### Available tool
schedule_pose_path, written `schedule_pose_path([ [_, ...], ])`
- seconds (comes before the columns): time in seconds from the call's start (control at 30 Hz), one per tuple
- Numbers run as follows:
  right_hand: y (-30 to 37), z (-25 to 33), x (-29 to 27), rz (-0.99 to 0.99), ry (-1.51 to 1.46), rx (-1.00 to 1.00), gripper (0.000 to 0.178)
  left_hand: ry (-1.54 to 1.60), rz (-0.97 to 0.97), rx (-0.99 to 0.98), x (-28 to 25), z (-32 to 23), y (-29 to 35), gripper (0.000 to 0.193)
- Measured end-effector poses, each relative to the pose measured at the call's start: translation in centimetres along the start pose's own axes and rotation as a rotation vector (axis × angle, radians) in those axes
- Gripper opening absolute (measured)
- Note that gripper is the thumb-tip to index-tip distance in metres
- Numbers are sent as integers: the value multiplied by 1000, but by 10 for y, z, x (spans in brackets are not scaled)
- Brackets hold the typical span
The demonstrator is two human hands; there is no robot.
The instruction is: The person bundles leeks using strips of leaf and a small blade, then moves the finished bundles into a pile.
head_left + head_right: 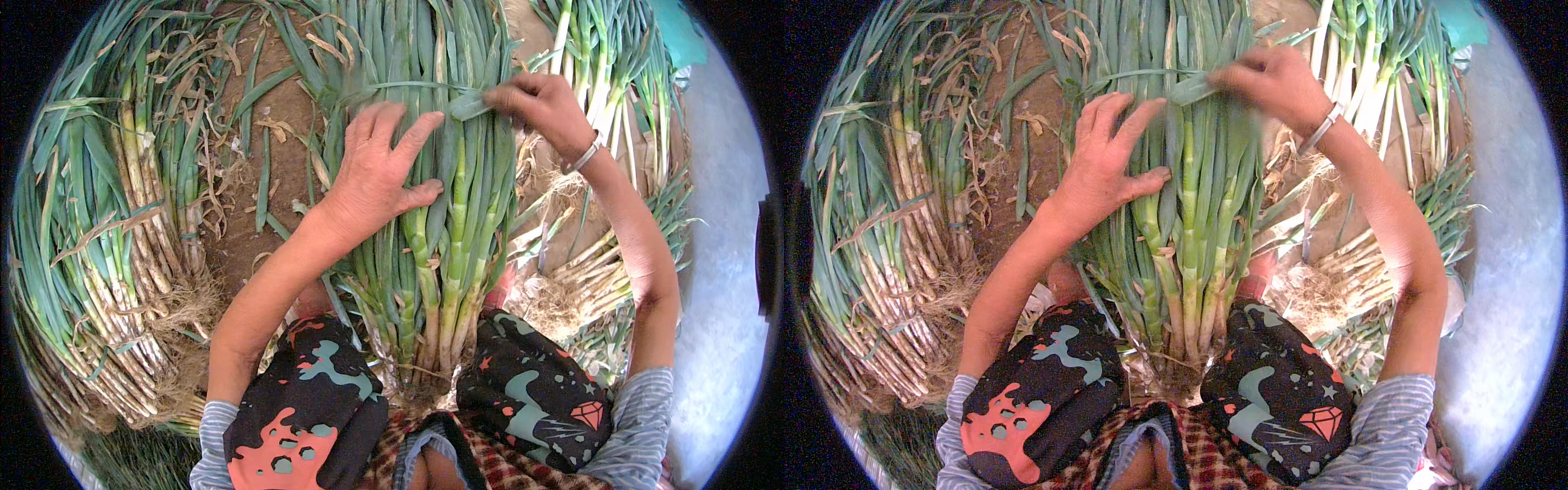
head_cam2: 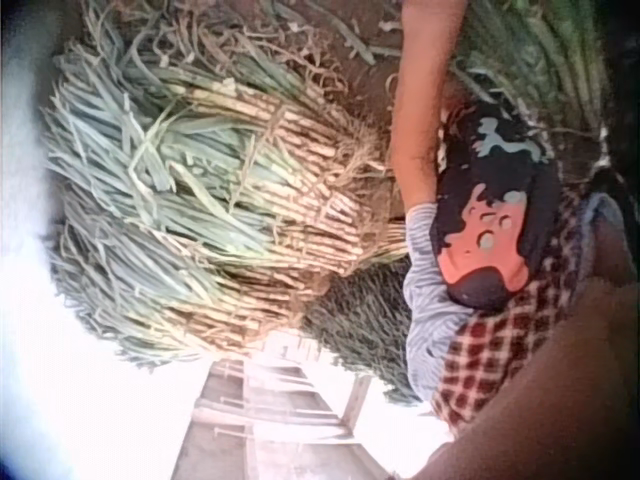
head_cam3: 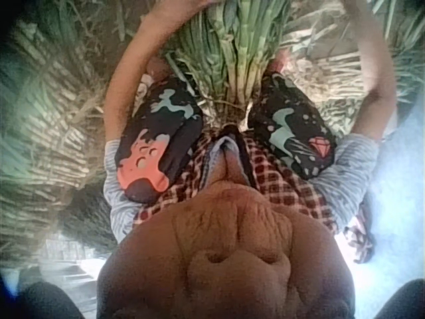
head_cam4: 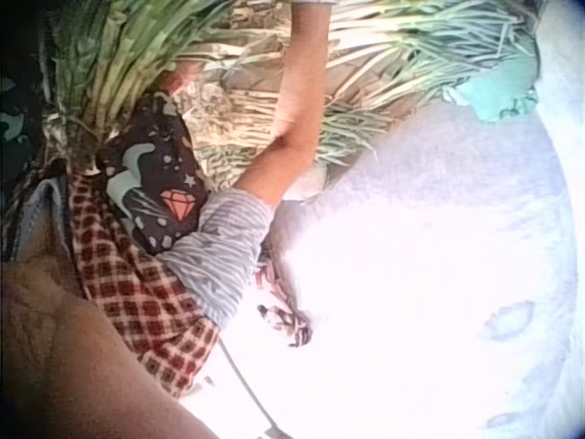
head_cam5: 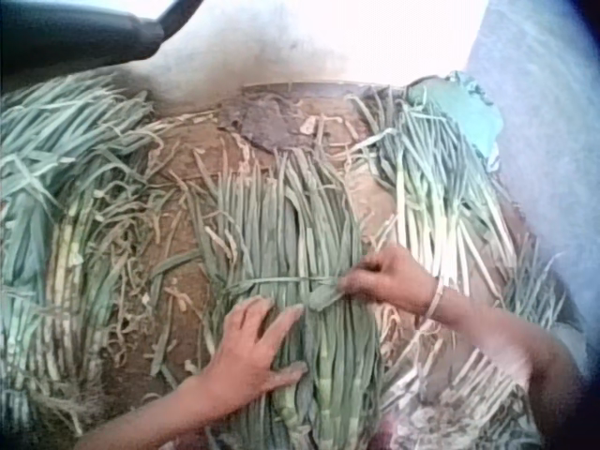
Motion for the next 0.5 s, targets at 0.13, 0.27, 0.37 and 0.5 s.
schedule_pose_path([
  [0.13, -38, -16, -27, -159, 412, -19, 47, 25, 32, -26, 6, 2, -1, 76],
  [0.27, -60, -32, -19, -132, 375, 2, 43, 63, 29, -49, 5, 4, -2, 76],
  [0.37, -61, -19, -31, -270, 55, -161, 38, -6, 64, -11, 8, 0, -2, 75],
  [0.5, -89, 25, -45, -414, 797, 50, 34, -49, 92, -40, 10, 6, 0, 72],
])
Point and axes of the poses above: each hand's wrist, its own y-axis away from the middle knuckle, its own x-axis out of the palm, z = x × y, the point moved 10 cm from there along -y, towards the middle knuckle, and after that the axes turned 4 degrees about -x, right-handed, at the moved point
